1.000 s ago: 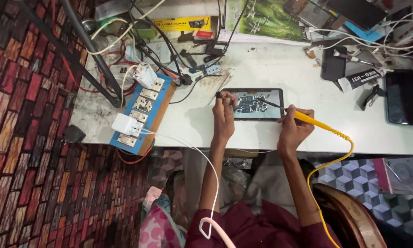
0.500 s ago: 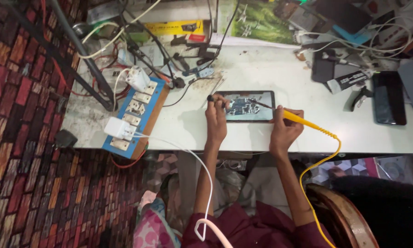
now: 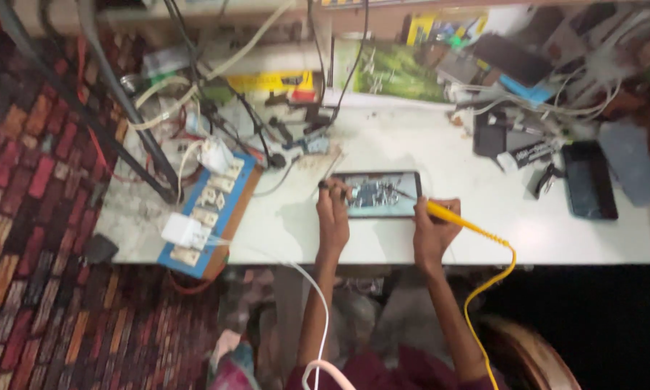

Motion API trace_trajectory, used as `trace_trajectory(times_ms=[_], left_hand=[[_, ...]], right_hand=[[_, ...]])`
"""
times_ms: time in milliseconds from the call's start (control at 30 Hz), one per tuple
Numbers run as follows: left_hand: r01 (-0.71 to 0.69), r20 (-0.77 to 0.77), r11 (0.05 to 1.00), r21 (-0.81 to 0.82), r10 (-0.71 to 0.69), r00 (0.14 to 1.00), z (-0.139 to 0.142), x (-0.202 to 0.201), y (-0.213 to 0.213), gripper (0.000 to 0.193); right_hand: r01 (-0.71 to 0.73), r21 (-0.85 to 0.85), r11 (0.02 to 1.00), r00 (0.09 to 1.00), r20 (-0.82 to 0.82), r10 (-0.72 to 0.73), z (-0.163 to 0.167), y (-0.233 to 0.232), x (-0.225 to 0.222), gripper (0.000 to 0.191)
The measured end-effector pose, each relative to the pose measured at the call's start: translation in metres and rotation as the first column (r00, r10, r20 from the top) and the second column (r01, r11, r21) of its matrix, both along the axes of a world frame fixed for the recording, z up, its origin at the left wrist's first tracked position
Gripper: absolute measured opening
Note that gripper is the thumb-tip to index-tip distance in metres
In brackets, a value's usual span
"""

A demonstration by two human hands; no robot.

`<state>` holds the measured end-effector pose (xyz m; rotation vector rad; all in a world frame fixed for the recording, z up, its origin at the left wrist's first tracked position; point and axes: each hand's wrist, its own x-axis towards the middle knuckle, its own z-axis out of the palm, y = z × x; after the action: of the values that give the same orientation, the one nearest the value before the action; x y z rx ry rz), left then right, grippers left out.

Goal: The person uses a soldering iron and a small tool to work on a disassembled tablet's internal circuit board. They repeatedly apply the soldering iron to various points on the board while holding the device steady.

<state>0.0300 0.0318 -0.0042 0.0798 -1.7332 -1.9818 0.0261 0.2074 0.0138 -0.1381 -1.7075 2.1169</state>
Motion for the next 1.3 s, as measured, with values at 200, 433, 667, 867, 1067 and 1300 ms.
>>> trace_trajectory(times_ms=[200, 433, 667, 867, 1067, 1300], left_hand=[[0.034, -0.063, 0.999, 0.017, -0.033, 0.997, 0.001, 0.001, 0.002, 0.03], [0.044, -0.084, 0.997, 0.065, -0.039, 0.996, -0.002, -0.001, 0.001, 0.027], [0.059, -0.048, 0.991, 0.12, -0.053, 0.997, 0.003, 0.001, 0.002, 0.028], [0.044, -0.038, 0.998, 0.046, -0.043, 0.998, 0.002, 0.003, 0.003, 0.029], [0.085, -0.093, 0.988, 0.131, -0.074, 0.993, -0.007, -0.001, 0.002, 0.027], [0.081, -0.012, 0.982, 0.171, -0.08, 0.997, -0.017, -0.003, 0.0, 0.025]], right_hand=[[-0.014, 0.002, 1.0, 0.999, -0.038, 0.014, -0.004, 0.004, -0.002, 0.022], [-0.014, -0.026, 1.0, 0.999, -0.047, 0.013, -0.007, 0.004, -0.002, 0.023], [0.004, -0.025, 1.0, 1.0, -0.003, -0.004, -0.002, 0.004, -0.002, 0.023], [0.005, -0.005, 1.0, 1.0, -0.027, -0.005, -0.003, 0.004, -0.003, 0.023], [0.022, 0.024, 0.999, 0.999, -0.028, -0.021, -0.001, 0.003, -0.003, 0.024], [-0.004, 0.024, 1.0, 0.998, -0.069, 0.005, 0.01, 0.002, -0.009, 0.025]])
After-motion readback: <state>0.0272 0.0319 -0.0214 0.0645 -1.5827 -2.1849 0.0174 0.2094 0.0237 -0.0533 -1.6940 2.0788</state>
